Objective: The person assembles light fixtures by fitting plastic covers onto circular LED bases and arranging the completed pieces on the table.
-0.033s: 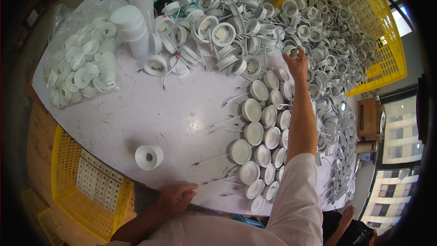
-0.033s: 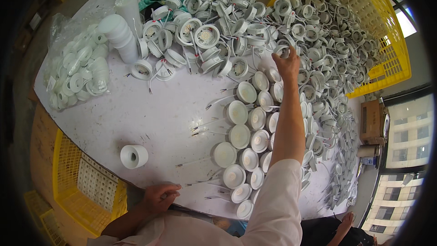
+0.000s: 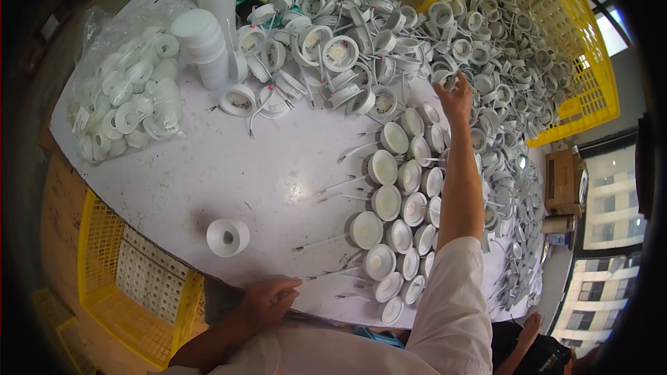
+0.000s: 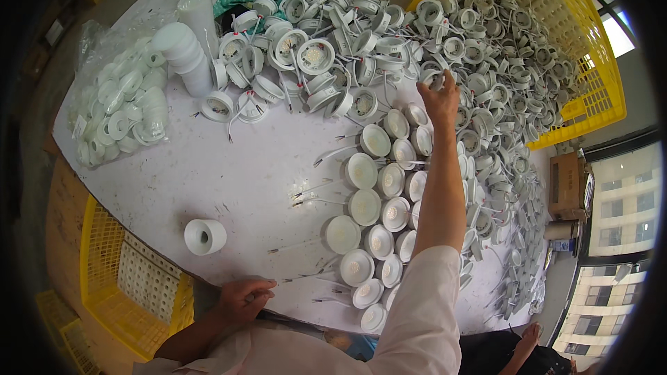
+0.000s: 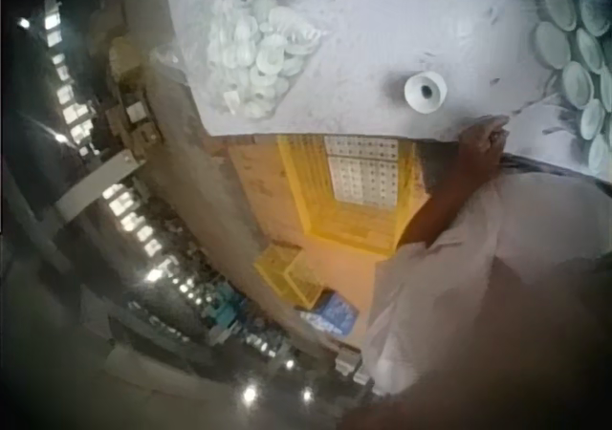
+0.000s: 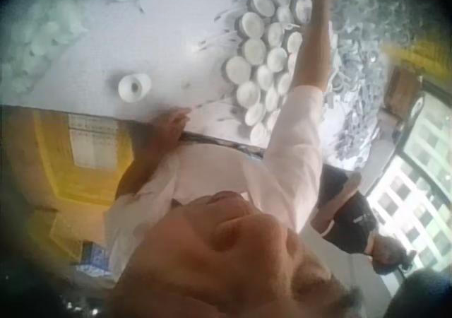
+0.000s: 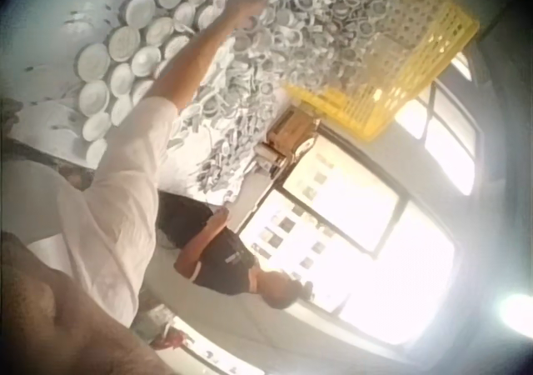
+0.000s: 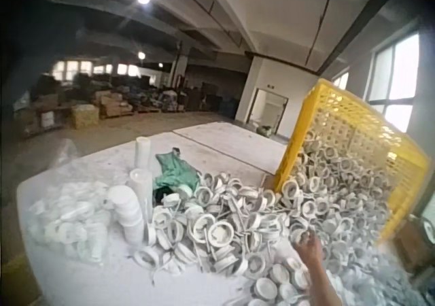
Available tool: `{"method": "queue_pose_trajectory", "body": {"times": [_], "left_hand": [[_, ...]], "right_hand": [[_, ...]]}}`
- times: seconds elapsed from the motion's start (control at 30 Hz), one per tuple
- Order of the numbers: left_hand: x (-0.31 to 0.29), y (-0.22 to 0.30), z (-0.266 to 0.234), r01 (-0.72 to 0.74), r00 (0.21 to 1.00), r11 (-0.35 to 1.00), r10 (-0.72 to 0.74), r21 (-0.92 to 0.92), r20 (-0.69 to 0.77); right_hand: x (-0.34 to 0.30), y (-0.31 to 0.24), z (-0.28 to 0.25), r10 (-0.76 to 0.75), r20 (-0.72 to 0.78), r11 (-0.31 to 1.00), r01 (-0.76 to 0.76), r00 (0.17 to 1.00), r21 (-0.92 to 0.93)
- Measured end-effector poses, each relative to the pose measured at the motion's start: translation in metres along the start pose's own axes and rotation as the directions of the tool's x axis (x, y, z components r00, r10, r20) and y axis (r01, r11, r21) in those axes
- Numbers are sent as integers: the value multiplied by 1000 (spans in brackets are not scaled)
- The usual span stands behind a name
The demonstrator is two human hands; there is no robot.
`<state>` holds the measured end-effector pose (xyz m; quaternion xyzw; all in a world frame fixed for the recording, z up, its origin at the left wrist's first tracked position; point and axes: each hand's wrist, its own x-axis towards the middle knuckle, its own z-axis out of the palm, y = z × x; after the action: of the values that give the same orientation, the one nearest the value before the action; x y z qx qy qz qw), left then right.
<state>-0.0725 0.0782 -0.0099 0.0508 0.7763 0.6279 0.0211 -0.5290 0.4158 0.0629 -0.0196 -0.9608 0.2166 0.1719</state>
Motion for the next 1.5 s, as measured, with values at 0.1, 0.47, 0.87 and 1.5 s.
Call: {"method": "queue_pose_trajectory", "body": {"times": [0.1,0.47,0.87,1.5], "left_hand": [[-6,-5,1,10,1000,1000,-10,-11,19],[37,98,9,-470,827,758,557,452,-75],[-26,76,6,-364,854,716,511,595,-93],[-82,11,-55,189,922,624,-378,-758,-81]], "right_hand": [[-35,-8,-30,-220,-285,974,225,933,-15],[-287,-131,-135,-333,197,800,165,922,577],[-437,-166,-107,-289,448,309,-360,846,880],[-379,-241,-7,-585,216,754,425,782,502]]}}
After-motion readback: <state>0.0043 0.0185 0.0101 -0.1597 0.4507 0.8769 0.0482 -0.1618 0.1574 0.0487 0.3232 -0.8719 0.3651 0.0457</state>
